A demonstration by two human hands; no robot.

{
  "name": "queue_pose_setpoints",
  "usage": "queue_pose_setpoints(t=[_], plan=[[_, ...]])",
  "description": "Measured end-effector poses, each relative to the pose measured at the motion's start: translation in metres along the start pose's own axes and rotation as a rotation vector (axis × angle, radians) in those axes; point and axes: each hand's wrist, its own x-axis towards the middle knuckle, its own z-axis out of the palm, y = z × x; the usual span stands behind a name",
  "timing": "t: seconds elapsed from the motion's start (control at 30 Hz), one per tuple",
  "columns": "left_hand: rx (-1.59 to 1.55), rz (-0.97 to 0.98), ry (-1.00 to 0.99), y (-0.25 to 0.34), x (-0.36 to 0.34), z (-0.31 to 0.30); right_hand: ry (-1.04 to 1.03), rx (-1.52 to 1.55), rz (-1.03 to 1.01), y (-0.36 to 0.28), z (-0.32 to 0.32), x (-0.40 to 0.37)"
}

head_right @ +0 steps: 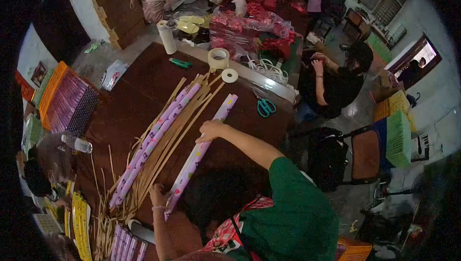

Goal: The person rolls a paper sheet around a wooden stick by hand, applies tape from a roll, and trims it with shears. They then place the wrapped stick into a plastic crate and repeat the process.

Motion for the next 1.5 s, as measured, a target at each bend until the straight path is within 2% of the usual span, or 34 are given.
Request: queue_pose_setpoints(t=[0.03, 0.13, 0.23, 0.3, 0.57, 0.63, 0.8, 1.5], plan=[[-0.021, -0.007, -0.022, -0.002, 0.000, 0.000, 0.159, -0.022, -0.074, 0.004, 0.010, 0.001], [0.018, -0.016, -0.026, -0.001, 0.001, 0.000, 0.220, -0.029, -0.107, 0.007, 0.014, 0.000], [0.032, -0.013, -0.012, -0.005, -0.002, 0.002, 0.141, -0.047, -0.086, 0.006, 0.008, -0.001], [0.030, 0.100, 0.062, -0.007, -0.003, 0.004, 0.125, -0.061, -0.089, 0.007, 0.007, -0.001], [0.025, 0.062, 0.079, -0.001, -0.009, 0.001, 0.218, -0.056, -0.122, 0.011, 0.010, -0.002], [-0.014, 0.132, 0.111, -0.001, -0.009, 0.002, 0.211, -0.081, -0.118, 0.016, 0.011, 0.001], [-0.012, 0.114, 0.114, -0.003, -0.009, 0.003, 0.165, -0.057, -0.098, 0.021, -0.001, -0.001], [-0.077, 0.141, 0.099, -0.006, -0.007, 0.003, 0.191, -0.041, -0.167, 0.033, 0.001, 0.005]])
